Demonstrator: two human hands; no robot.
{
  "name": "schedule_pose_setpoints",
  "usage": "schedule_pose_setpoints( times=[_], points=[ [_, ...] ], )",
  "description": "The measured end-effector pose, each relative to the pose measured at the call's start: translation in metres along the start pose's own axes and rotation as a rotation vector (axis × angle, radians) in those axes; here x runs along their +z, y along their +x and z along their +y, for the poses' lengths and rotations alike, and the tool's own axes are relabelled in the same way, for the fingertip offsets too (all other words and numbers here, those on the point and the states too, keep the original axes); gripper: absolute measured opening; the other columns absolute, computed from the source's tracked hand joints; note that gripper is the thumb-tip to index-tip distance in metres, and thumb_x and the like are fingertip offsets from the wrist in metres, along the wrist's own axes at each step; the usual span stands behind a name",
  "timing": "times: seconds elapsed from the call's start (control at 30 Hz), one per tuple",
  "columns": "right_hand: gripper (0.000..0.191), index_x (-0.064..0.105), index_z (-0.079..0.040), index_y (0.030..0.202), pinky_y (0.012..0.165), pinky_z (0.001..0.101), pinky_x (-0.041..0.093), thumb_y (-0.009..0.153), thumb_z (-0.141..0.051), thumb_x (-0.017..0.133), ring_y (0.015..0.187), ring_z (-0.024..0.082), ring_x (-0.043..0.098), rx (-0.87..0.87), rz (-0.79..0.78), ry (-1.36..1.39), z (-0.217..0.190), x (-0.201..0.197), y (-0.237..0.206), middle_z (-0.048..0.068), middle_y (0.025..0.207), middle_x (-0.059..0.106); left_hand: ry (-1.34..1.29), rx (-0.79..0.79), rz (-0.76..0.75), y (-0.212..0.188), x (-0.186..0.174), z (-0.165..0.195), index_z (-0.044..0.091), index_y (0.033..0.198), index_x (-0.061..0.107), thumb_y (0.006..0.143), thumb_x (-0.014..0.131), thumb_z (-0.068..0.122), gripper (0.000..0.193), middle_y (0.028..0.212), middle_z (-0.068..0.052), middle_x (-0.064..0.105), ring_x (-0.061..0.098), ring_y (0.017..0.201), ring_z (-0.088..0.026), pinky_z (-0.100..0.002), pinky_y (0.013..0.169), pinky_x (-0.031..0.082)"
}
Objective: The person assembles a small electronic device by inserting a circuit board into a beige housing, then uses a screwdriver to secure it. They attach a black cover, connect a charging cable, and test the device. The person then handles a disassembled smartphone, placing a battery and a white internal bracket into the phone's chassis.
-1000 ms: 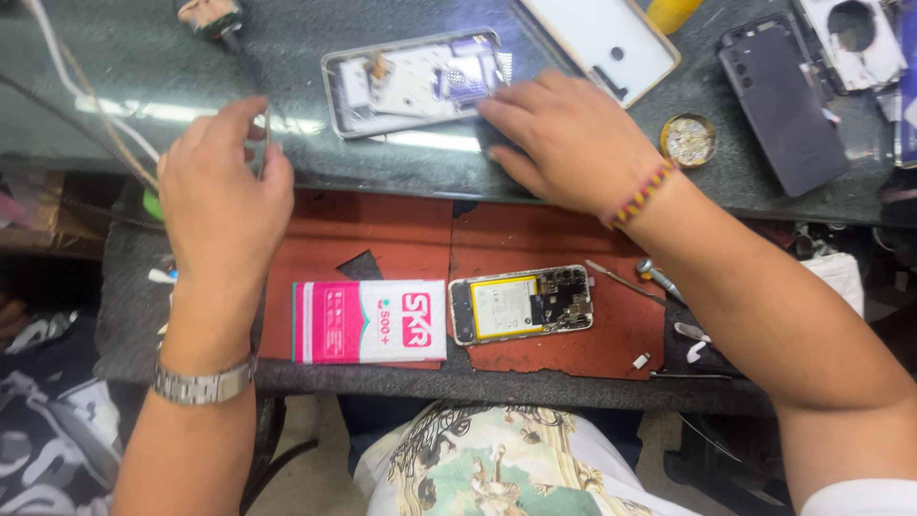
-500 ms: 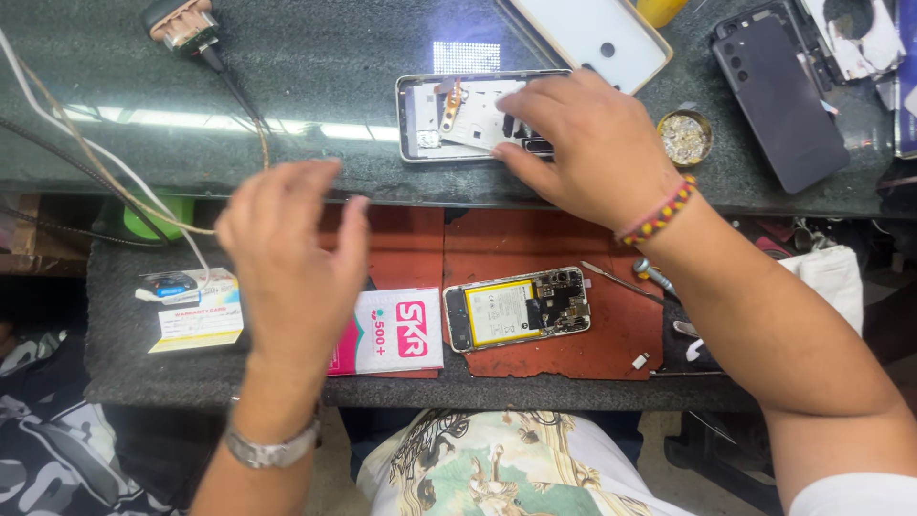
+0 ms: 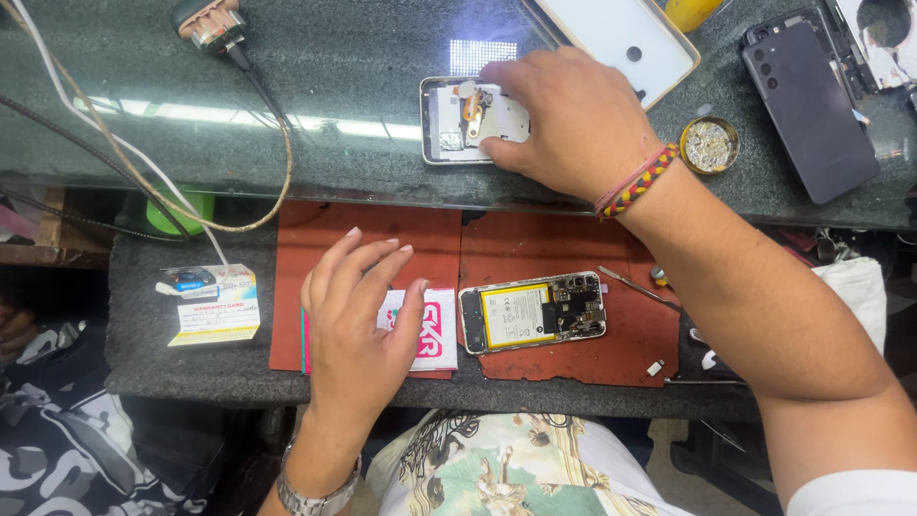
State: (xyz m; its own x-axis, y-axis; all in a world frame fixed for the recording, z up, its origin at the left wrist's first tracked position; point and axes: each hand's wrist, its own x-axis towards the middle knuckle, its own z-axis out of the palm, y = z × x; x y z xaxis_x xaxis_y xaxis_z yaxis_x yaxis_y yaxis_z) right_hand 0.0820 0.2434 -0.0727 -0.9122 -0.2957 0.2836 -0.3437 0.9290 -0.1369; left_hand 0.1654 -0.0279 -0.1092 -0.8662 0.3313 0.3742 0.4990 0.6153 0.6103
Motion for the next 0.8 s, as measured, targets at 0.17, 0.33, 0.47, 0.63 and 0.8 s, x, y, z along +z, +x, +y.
schedule_pose_setpoints(
  times=[0.17, 0.33, 0.47, 0.63, 0.8],
  points=[
    [0.057, 0.066, -0.008, 0.129, 0.085, 0.0481, 0.052, 0.082, -0.033, 0.084, 0.098, 0.036, 0.064, -0.015, 0.007, 0.04, 0.008, 0.003, -0.003, 0.012, 0.102, 0.068, -0.016, -0.024, 0.002, -0.005, 0.002, -0.003, 0.007, 0.119, 0.072, 0.087, 0.078, 0.015, 0.033, 0.125, -0.007, 0.068, 0.054, 0.135, -0.033, -0.046, 0.109, 0.038],
    [0.052, 0.065, -0.008, 0.133, 0.093, 0.0466, 0.051, 0.088, -0.029, 0.081, 0.105, 0.034, 0.063, -0.056, 0.035, 0.159, 0.023, 0.007, 0.0, 0.009, 0.107, 0.069, -0.035, -0.026, -0.003, -0.007, 0.003, -0.002, 0.007, 0.119, 0.072, 0.087, 0.078, 0.015, 0.033, 0.125, -0.007, 0.069, 0.054, 0.135, -0.033, -0.046, 0.109, 0.038],
    [0.035, 0.072, -0.008, 0.121, 0.091, 0.0465, 0.051, 0.096, -0.031, 0.081, 0.104, 0.035, 0.062, -0.091, 0.059, 0.09, 0.025, 0.01, 0.004, 0.012, 0.106, 0.067, -0.057, -0.022, 0.0, -0.008, 0.004, 0.0, 0.007, 0.12, 0.072, 0.088, 0.078, 0.014, 0.033, 0.125, -0.007, 0.068, 0.054, 0.135, -0.033, -0.046, 0.11, 0.038],
    [0.031, 0.079, -0.009, 0.103, 0.085, 0.0471, 0.05, 0.093, -0.038, 0.083, 0.101, 0.036, 0.062, -0.148, 0.099, 0.044, 0.014, 0.012, 0.012, 0.013, 0.101, 0.068, -0.085, -0.043, -0.016, -0.014, 0.003, 0.001, 0.007, 0.119, 0.072, 0.086, 0.078, 0.014, 0.034, 0.125, -0.008, 0.069, 0.054, 0.135, -0.034, -0.046, 0.11, 0.038],
    [0.026, 0.081, -0.011, 0.094, 0.077, 0.0484, 0.05, 0.09, -0.037, 0.083, 0.087, 0.034, 0.065, -0.116, 0.019, 0.009, 0.006, 0.017, 0.02, 0.013, 0.088, 0.068, -0.096, -0.072, -0.04, -0.022, 0.001, 0.002, 0.007, 0.118, 0.072, 0.087, 0.079, 0.013, 0.032, 0.125, -0.007, 0.069, 0.054, 0.135, -0.032, -0.045, 0.111, 0.039]
  ],
)
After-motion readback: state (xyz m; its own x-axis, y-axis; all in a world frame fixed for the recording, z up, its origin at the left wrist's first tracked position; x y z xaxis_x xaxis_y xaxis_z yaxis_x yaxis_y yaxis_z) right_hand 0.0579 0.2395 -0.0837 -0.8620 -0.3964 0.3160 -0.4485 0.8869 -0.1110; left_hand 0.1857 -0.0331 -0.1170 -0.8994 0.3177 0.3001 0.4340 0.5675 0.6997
